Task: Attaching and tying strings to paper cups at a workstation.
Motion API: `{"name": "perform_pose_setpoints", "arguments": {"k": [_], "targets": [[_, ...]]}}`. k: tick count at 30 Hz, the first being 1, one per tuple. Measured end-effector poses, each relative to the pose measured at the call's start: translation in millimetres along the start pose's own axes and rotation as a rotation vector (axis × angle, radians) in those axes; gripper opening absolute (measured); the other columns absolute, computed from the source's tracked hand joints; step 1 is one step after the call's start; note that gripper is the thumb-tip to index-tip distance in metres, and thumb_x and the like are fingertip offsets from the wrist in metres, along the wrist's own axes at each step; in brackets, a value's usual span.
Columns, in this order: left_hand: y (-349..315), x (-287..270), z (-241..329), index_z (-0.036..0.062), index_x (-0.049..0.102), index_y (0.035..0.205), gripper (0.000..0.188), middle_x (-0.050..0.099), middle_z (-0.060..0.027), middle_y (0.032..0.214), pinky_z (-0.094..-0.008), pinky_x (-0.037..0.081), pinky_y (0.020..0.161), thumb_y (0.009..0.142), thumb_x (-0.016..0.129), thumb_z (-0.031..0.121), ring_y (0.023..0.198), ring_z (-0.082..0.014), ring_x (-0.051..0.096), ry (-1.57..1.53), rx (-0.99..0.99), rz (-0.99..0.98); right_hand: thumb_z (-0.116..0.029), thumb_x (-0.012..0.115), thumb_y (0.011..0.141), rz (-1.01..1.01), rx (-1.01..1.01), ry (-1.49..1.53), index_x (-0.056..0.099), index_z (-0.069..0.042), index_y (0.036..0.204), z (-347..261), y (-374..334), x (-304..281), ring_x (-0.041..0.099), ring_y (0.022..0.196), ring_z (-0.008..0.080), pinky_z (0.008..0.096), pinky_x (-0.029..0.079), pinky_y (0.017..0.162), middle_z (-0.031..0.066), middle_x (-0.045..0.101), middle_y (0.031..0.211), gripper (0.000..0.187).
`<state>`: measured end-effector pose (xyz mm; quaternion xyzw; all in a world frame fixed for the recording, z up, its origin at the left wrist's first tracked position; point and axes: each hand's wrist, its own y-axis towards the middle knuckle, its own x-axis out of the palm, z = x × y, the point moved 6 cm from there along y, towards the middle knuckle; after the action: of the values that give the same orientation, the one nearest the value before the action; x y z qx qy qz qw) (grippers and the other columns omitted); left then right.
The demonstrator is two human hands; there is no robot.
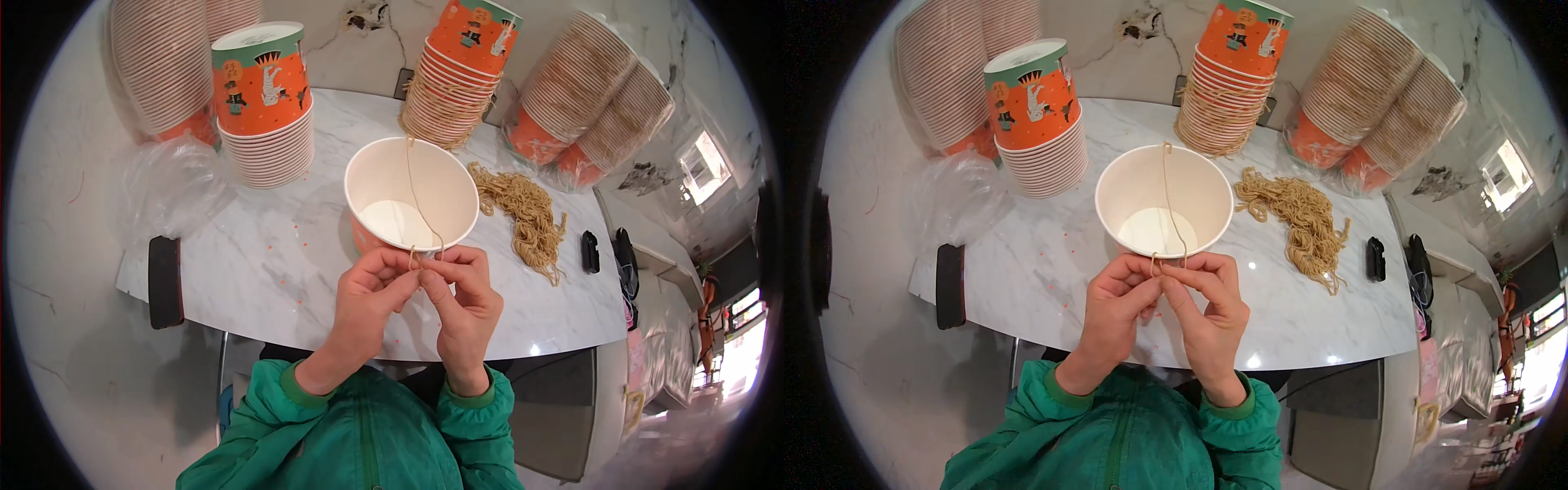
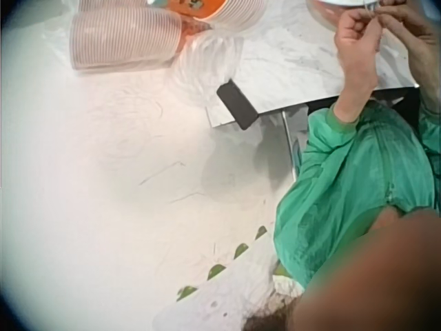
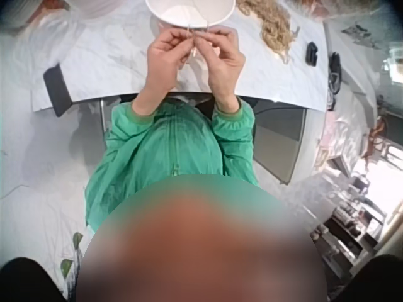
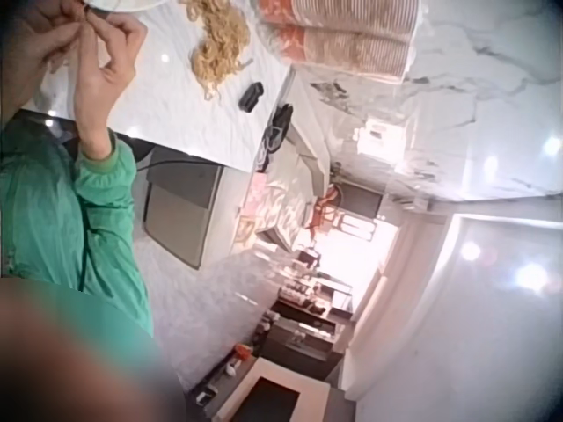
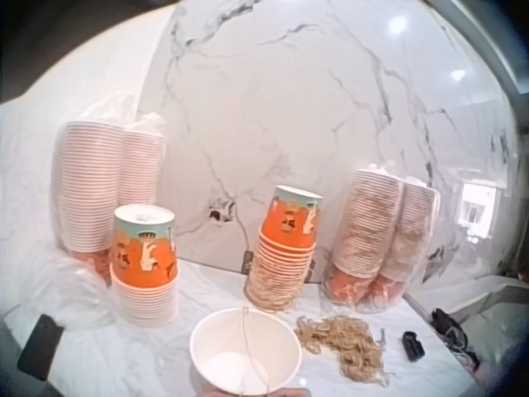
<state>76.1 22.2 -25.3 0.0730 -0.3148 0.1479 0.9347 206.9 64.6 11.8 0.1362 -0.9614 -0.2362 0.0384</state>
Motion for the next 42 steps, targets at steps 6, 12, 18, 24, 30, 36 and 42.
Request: {"name": "perform_pose_setpoints", "arguments": {"k": [6,12,18,24,30,36,42], "targets": [[1,-4,2,0.0024,0.068,0.105,0.008,0.07,0.0022,0.09,-0.0187,0.043,0.065,0.098,0.069,0.005,0.077,-0.0017,0.058,0.064,0.012,-0.02,0.003,0.076,0.088,0.013,-0.008,-0.071,0.077,-0.002,0.105,-3,0,6,0.06,0.1,0.0156,0.0273,0.047,0.089,0.0063,0.062,0.106,0.017],[-1,0,14,0.001,0.065,0.102,0.005,0.067,0.0036,0.089,-0.0189,0.045,0.067,0.099,0.067,0.003,0.078,-0.0011,0.058,0.187,0.17,-0.013,0.002,0.073,0.09,0.005,-0.099,-0.196,0.069,-0.001,0.099,-13,2,14,0.059,0.094,0.0172,0.0279,0.048,0.085,0.0079,0.059,0.105,0.009],[-4,3,26,0.0028,0.064,0.099,0.007,0.061,0.0068,0.082,-0.0187,0.042,0.063,0.1,0.068,0.008,0.073,-0.0001,0.054,0.127,0.031,-0.008,0.001,0.071,0.092,0.042,-0.08,-0.147,0.066,-0.002,0.1,-3,-8,17,0.054,0.102,0.0213,0.0319,0.045,0.09,0.0098,0.054,0.109,0.01],[4,-2,19,0.0056,0.069,0.095,0.011,0.059,0.0074,0.075,-0.0186,0.035,0.057,0.099,0.07,0.016,0.067,0.0005,0.049,0.057,-0.172,-0.002,0.001,0.072,0.091,-0.007,-0.108,-0.125,0.067,-0.002,0.1,-7,-15,21,0.052,0.104,0.0233,0.034,0.044,0.093,0.0095,0.053,0.11,0.011],[1,-8,21,0.0043,0.068,0.095,0.01,0.057,0.0072,0.076,-0.0193,0.036,0.057,0.098,0.071,0.013,0.067,-0.0003,0.049,0.054,-0.142,0.022,0.0,0.074,0.089,0.099,-0.078,-0.182,0.069,-0.003,0.1,-7,-12,9,0.053,0.105,0.0226,0.0338,0.044,0.092,0.0101,0.052,0.114,0.012],[-19,-2,52,0.0013,0.067,0.095,0.008,0.064,-0.001,0.089,-0.0271,0.05,0.06,0.09,0.073,0.001,0.07,-0.0092,0.061,0.658,0.511,0.123,0.005,0.077,0.084,0.096,-0.422,-0.454,0.071,-0.002,0.098,-33,-4,31,0.054,0.098,0.024,0.0311,0.047,0.079,0.0114,0.054,0.111,0.016],[-28,-3,72,0.0018,0.071,0.096,0.019,0.066,-0.0101,0.093,-0.0334,0.053,0.058,0.079,0.075,-0.007,0.072,-0.0231,0.066,1.074,0.912,0.157,0.007,0.076,0.082,-0.002,-0.474,-0.479,0.073,-0.001,0.094,-47,15,53,0.06,0.081,0.0236,0.0315,0.05,0.067,0.0103,0.059,0.097,0.015]]}}
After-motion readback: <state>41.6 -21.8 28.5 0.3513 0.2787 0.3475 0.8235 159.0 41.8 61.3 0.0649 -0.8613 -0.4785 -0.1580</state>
